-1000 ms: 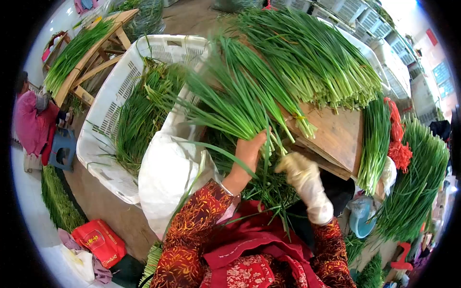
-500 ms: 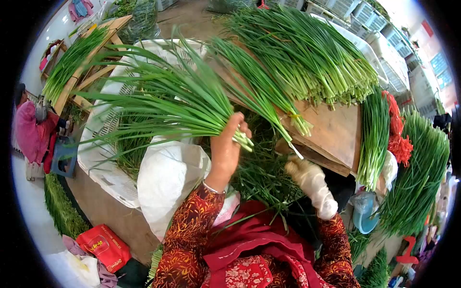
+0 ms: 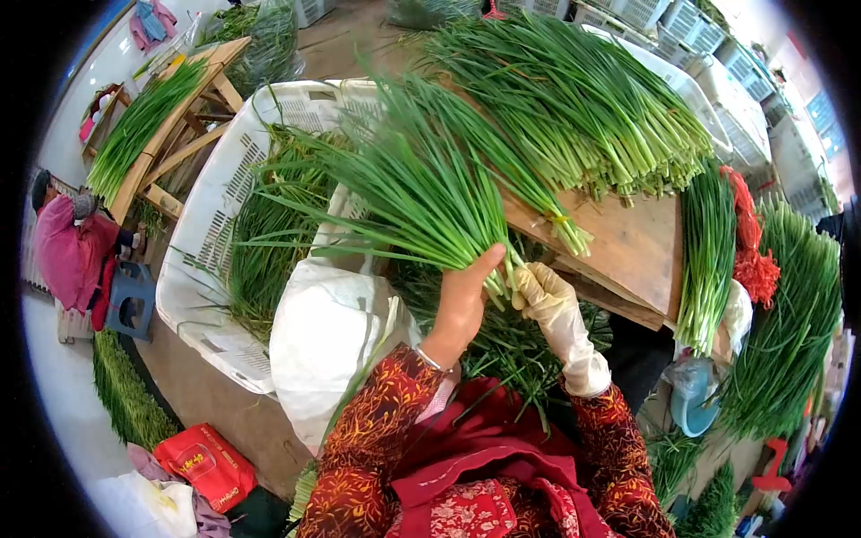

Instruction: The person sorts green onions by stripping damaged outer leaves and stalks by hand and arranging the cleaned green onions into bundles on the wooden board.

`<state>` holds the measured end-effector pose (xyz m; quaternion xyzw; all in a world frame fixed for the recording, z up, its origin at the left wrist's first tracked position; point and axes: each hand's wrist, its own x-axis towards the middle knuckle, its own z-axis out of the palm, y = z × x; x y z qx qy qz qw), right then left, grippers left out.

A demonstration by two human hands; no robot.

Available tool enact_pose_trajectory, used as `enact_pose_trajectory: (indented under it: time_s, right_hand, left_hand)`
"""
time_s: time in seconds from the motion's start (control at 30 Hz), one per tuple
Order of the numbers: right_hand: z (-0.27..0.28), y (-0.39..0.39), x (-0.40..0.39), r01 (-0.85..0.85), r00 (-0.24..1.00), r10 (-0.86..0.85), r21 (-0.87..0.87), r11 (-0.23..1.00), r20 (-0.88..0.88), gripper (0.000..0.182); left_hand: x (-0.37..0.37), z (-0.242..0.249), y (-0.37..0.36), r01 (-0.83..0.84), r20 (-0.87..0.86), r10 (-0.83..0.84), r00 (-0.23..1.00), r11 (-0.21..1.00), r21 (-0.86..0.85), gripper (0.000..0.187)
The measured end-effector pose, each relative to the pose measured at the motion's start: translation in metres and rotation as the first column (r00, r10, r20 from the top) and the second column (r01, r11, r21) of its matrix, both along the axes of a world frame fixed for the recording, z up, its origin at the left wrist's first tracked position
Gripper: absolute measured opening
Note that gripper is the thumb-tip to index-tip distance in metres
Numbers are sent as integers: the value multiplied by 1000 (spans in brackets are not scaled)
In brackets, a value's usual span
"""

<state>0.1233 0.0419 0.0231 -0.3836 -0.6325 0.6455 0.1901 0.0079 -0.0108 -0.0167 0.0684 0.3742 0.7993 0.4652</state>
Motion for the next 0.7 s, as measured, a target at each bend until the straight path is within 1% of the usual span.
enact_pose_trajectory:
  time_s: [0.03,0.07,0.13,0.17,0.2,0.27,0.3,0.33,0.4,0.43,0.47,0.5,0.53,0.57,0.6,0.63,0.67,0.7]
  right_hand:
    - [1,2,0,2,999,-5,93,996,33,29]
    - [3,5,-3,2,999,-6,95,995,33,29]
    - [5,11,-12,9,987,-66,363,932,145,32]
    - [-4,13,-14,32,988,-81,334,942,135,36]
    - [-6,13,-15,38,990,-92,419,907,109,34]
    - [-3,10,-15,42,982,-143,596,802,122,31]
    - [-4,9,-14,73,987,-142,573,817,78,26]
    - [-6,9,-13,99,989,-146,635,767,22,24]
    - [-12,11,-9,112,981,-190,741,663,22,25]
    - [-11,11,-8,114,981,-194,741,661,22,25]
    - [-11,10,-7,171,985,-166,466,868,-51,25]
    - [-9,9,-6,179,978,-163,130,975,-128,26]
    - [-6,8,-8,177,979,-161,124,976,-128,26]
    - [0,9,-11,116,990,-133,298,948,39,27]
    - [3,10,-13,28,970,-134,453,891,205,29]
    - [-3,12,-14,41,982,-118,437,898,149,31]
    - [-10,14,-14,46,982,-121,440,897,144,31]
    - [-12,13,-16,71,987,-132,487,870,92,32]
  left_hand:
    - [-1,1,0,8,-22,-8,1000,1000,-9,27]
    - [0,0,-1,8,-23,-8,1000,1000,-7,27]
    - [3,-3,-4,118,41,-116,992,992,-41,26]
    - [6,-8,-3,90,60,-89,994,996,-7,25]
    - [7,-7,-3,101,56,-101,993,995,-1,25]
    - [7,-5,-4,82,127,-71,989,993,-84,23]
    - [6,-7,-2,79,155,-76,985,997,-14,23]
    - [7,-8,-2,88,156,-86,984,996,-9,23]
    - [7,-6,-3,88,289,-90,953,996,19,24]
    - [5,-7,-5,113,287,-106,952,994,-7,25]
    - [5,-7,-4,114,287,-107,952,994,-7,25]
    - [6,-6,-4,101,229,-93,969,995,-26,26]
    - [7,-5,-5,86,168,-78,983,995,-46,26]
    - [7,-4,-7,113,190,-96,977,991,-76,28]
    - [8,-5,-7,114,184,-98,978,990,-77,28]
    - [9,-8,-6,91,193,-75,978,993,-74,29]
    - [10,-8,-4,65,204,-50,978,996,-68,29]
    - [10,-7,-4,56,240,-49,970,998,-20,30]
